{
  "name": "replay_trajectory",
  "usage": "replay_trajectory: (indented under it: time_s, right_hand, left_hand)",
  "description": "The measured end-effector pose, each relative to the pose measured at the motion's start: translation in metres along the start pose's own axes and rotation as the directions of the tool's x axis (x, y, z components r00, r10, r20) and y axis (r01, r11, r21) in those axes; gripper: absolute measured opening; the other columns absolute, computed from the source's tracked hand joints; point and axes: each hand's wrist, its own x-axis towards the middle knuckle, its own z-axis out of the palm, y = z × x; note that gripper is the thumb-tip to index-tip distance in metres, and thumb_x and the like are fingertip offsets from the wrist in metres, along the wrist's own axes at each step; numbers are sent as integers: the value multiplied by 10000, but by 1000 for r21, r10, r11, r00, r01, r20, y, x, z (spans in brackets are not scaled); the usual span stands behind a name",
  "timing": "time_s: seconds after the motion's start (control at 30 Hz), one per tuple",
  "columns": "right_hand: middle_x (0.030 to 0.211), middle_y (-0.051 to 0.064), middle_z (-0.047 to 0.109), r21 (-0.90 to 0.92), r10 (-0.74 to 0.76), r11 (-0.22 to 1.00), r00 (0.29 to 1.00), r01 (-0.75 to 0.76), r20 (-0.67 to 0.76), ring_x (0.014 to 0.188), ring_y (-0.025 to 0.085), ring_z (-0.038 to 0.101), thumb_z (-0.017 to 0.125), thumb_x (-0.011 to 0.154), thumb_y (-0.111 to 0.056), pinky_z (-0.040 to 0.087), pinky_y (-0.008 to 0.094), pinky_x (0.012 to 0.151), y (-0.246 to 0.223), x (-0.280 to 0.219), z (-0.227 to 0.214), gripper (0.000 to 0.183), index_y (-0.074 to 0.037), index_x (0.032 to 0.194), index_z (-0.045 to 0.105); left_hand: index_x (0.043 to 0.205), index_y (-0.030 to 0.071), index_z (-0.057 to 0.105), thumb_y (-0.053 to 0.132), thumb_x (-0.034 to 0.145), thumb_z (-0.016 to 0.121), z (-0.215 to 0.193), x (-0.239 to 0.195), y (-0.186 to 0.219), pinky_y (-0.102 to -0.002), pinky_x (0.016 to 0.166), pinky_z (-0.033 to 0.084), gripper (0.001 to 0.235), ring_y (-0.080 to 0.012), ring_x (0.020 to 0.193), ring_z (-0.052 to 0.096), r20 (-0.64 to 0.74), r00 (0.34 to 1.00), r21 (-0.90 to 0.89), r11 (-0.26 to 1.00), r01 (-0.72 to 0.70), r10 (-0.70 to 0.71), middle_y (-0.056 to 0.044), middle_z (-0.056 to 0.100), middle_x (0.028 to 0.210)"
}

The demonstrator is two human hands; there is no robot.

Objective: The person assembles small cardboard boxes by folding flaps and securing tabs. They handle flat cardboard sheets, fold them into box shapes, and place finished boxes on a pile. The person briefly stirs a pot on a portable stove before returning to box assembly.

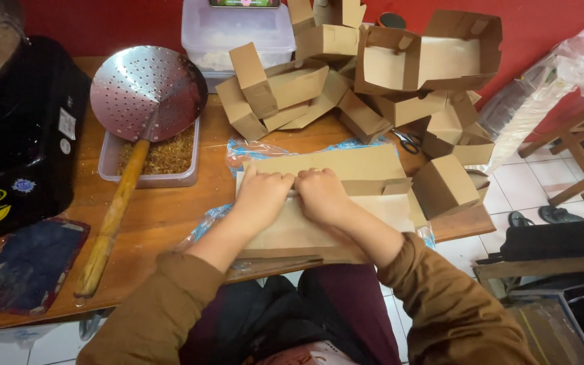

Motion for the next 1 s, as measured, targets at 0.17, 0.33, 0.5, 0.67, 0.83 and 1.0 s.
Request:
replay_trajectory:
  time_s: [0.17, 0.33, 0.5, 0.67, 0.83, 1.0]
  right_hand:
    - [839, 28, 668, -123, -76, 990, 993, 65, -91, 870, 243, 671, 602, 864, -169, 489, 386, 777, -12, -18, -1, 130, -137, 945, 699]
    - [863, 43, 652, -181, -118, 979, 983, 92, -141, 893, 241, 649, 589, 874, -175, 468, 386, 802, -16, -25, 5, 146, -126, 980, 677]
    - [868, 39, 630, -279, -194, 950, 964, 139, -182, 879, 229, 634, 596, 920, -281, 456, 374, 824, -21, -27, 9, 175, -126, 985, 647]
    - [928, 67, 644, -278, -237, 938, 969, 209, -72, 918, 251, 644, 523, 949, -226, 460, 402, 856, -25, -35, 3, 229, -74, 1057, 656]
    - [991, 88, 653, -288, -217, 935, 976, 207, -5, 966, 268, 639, 515, 929, -181, 445, 444, 901, -34, -43, -10, 277, -59, 1114, 681]
    - [932, 35, 659, -278, -151, 952, 987, 128, -64, 915, 241, 668, 552, 939, -198, 502, 401, 748, -21, -29, 2, 195, -135, 1064, 687]
  left_hand:
    - [933, 220, 602, 181, 897, 618, 12, -20, 12, -442, 785, 320, 56, -194, 712, 638, -73, 997, 74, 997, -13, 19, 65, 594, 697]
    - [907, 210, 618, 155, 923, 589, -4, -40, 10, -387, 794, 337, 64, -161, 718, 639, -57, 998, 44, 999, -32, 34, 85, 607, 705]
    - [1190, 119, 648, 94, 958, 479, -30, -45, 17, -392, 951, 421, 288, -219, 1049, 700, 41, 994, 43, 994, -103, 101, -62, 731, 1110]
    - [1216, 18, 661, 68, 918, 517, -31, -51, 32, -445, 996, 410, 335, -289, 1060, 700, 63, 995, 79, 993, -84, 79, -156, 727, 1131]
    - [1418, -85, 498, 175, 789, 551, -62, -40, 38, -484, 1165, 291, 683, -424, 1333, 534, 415, 910, -6, 1000, 24, -19, -288, 551, 1422]
    - [1339, -22, 630, 20, 845, 489, -148, -43, 12, -507, 1161, 362, 516, -457, 1316, 539, 358, 929, -553, 780, 292, -94, -260, 631, 1353]
